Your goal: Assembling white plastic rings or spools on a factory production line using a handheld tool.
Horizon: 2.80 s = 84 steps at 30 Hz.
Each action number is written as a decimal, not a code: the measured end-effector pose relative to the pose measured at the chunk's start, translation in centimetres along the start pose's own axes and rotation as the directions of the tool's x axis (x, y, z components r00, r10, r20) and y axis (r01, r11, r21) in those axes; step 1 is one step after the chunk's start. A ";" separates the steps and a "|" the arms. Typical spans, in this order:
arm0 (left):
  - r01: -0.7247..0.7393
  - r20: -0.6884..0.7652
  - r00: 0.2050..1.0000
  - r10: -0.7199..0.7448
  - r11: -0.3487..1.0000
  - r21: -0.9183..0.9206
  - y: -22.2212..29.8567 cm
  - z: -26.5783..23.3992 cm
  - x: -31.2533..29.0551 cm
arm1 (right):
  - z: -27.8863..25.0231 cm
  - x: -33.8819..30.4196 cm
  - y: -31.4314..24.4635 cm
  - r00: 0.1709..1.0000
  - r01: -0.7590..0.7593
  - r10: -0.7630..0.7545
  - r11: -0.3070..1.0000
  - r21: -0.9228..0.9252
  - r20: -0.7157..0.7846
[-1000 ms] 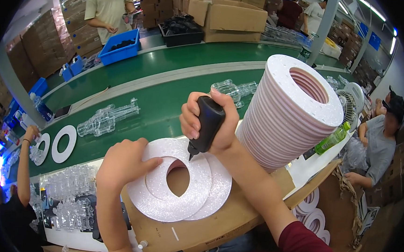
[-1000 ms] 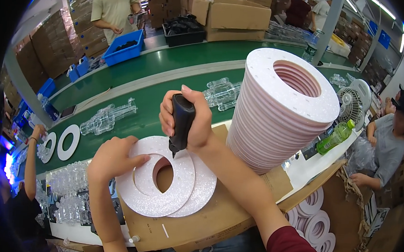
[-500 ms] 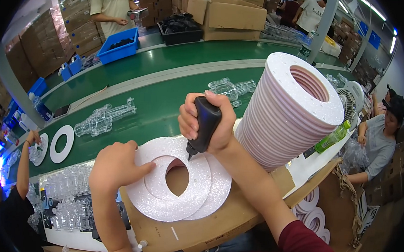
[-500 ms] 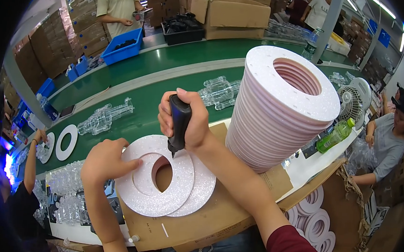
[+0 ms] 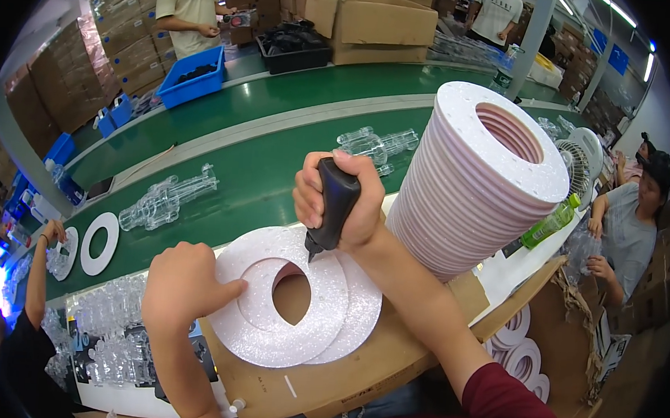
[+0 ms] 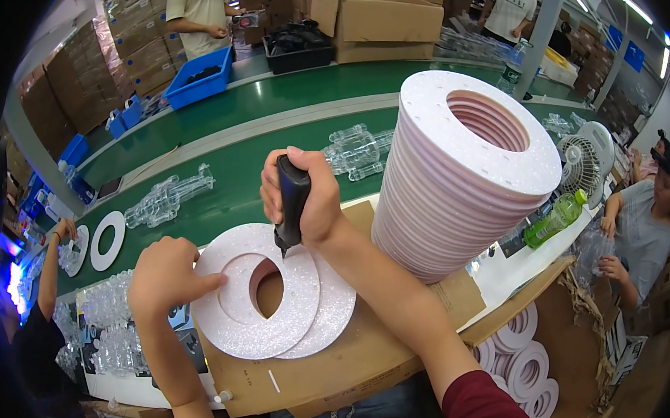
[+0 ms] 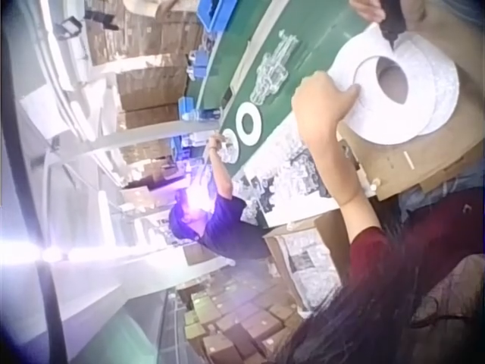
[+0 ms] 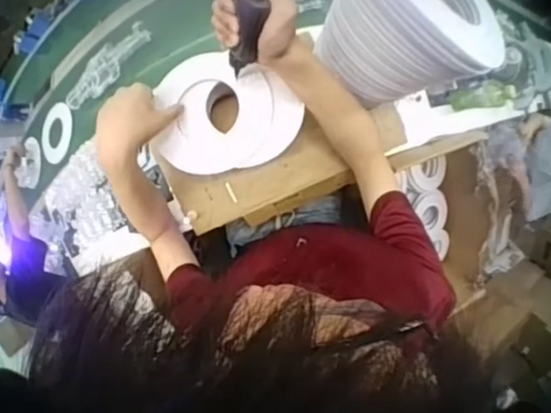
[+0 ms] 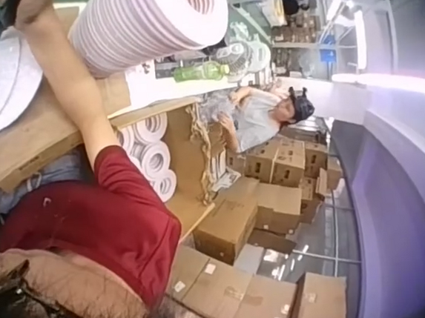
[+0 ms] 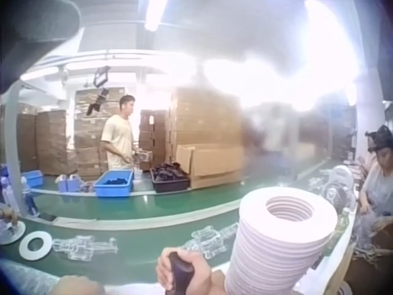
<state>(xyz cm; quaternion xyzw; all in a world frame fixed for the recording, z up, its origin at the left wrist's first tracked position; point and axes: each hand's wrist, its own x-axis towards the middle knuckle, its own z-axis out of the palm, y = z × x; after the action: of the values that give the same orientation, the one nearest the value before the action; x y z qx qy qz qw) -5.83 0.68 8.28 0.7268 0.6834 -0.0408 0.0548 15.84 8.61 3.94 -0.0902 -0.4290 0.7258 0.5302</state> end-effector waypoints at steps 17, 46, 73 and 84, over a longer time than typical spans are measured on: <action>-0.201 -0.114 0.976 0.186 0.970 -0.134 0.6 1.7 1.0 | -0.5 0.4 -0.6 0.992 0.111 -0.114 0.991 0.073 0.044; -0.095 -0.089 0.992 0.094 0.995 -0.004 0.6 1.1 0.1 | -1.4 0.2 -2.4 0.983 0.182 -0.182 0.983 -0.006 0.020; -0.093 -0.114 0.989 0.093 0.996 0.004 0.7 1.1 -0.3 | -1.2 0.6 -2.1 0.982 0.187 -0.187 0.982 0.000 0.009; -0.116 -0.153 0.982 0.114 0.993 -0.008 0.8 1.7 -0.2 | -1.9 0.5 -1.9 0.985 0.174 -0.175 0.982 -0.075 -0.008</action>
<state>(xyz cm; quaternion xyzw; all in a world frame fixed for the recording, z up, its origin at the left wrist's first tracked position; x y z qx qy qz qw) -5.02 0.21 6.62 0.7656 0.6428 0.0239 0.0110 18.03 10.20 4.31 -0.0770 -0.4578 0.6596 0.5911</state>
